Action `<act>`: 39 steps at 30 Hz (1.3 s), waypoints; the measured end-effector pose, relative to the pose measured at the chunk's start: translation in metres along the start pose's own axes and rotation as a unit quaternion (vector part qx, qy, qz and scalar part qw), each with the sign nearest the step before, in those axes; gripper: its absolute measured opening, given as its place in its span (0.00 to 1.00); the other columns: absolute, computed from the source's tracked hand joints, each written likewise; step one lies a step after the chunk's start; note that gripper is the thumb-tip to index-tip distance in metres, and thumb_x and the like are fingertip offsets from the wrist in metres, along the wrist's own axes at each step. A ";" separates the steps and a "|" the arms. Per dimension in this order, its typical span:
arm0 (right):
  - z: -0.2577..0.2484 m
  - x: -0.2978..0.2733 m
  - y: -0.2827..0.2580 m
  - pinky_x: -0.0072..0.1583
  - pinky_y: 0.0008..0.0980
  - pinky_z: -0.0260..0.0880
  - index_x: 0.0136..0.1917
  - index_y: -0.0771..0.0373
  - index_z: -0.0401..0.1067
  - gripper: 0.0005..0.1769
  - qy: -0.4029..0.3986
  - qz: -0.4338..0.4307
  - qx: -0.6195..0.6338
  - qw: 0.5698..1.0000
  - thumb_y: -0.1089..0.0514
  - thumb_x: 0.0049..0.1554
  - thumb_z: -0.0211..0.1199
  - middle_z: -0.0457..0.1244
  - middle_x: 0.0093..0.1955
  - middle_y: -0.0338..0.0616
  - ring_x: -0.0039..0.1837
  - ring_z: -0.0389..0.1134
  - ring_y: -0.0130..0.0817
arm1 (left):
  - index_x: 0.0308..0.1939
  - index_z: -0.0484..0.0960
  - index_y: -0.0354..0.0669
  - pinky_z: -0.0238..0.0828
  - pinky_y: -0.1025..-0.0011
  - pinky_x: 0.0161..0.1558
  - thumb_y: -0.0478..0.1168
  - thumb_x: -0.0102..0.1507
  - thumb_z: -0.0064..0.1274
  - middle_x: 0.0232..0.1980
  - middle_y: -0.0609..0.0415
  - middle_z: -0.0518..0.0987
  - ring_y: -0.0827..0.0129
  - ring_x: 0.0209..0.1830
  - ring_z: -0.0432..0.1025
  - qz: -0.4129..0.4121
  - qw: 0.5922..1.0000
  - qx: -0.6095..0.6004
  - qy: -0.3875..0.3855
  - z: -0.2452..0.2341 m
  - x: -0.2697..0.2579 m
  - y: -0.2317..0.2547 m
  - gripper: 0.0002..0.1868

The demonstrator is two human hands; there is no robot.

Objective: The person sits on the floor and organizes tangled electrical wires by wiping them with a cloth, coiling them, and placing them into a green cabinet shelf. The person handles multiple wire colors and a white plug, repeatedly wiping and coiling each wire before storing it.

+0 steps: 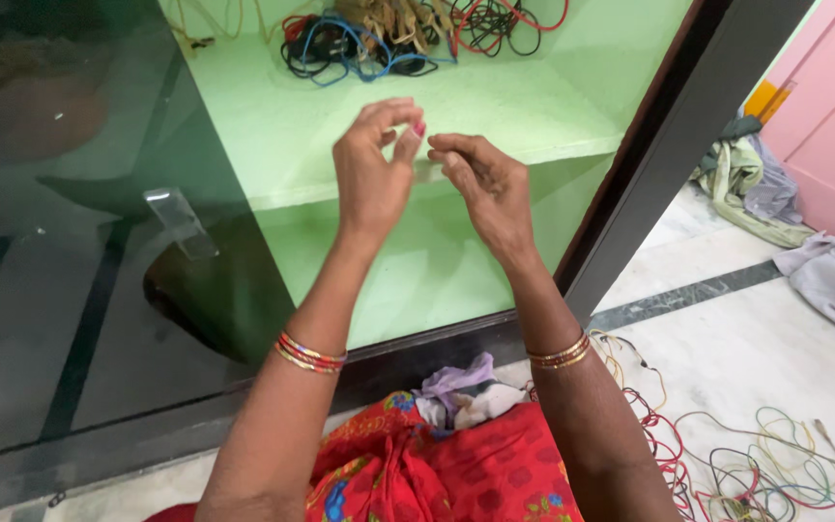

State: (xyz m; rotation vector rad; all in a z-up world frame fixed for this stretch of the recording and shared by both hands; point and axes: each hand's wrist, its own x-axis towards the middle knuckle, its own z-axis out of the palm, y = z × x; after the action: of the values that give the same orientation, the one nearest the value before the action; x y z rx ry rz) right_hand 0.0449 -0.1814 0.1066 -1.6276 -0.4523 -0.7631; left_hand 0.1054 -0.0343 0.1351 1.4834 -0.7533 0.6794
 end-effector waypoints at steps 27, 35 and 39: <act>-0.013 -0.229 0.105 0.54 0.29 0.72 0.56 0.67 0.78 0.12 -0.002 0.203 -0.135 0.970 0.59 0.63 0.61 0.73 0.49 0.44 0.52 0.71 0.29 | 0.52 0.83 0.41 0.78 0.66 0.45 0.33 0.63 0.55 0.45 0.47 0.86 0.60 0.42 0.83 -0.218 0.965 0.004 -0.144 0.018 -0.266 -0.084 0.13; -0.117 -0.321 0.198 0.51 0.36 0.75 0.57 0.63 0.78 0.14 -0.024 0.336 -0.312 0.889 0.54 0.62 0.61 0.73 0.49 0.49 0.48 0.76 0.39 | 0.45 0.88 0.41 0.77 0.62 0.44 0.37 0.64 0.54 0.41 0.42 0.85 0.54 0.42 0.81 -0.268 0.891 0.074 -0.360 0.022 -0.381 -0.176 0.09; -0.190 -0.359 0.233 0.55 0.35 0.74 0.58 0.63 0.78 0.14 0.078 0.311 -0.369 0.872 0.59 0.61 0.61 0.73 0.52 0.51 0.52 0.76 0.38 | 0.48 0.86 0.39 0.76 0.62 0.49 0.36 0.62 0.57 0.45 0.43 0.85 0.56 0.46 0.81 -0.296 0.854 0.074 -0.422 0.023 -0.418 -0.198 0.11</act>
State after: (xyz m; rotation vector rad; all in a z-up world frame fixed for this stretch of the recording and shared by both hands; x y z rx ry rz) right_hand -0.0958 -0.3703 -0.2981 -2.2179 0.5523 -0.5792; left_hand 0.0064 -0.0321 -0.3168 2.0416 -0.8209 -0.4486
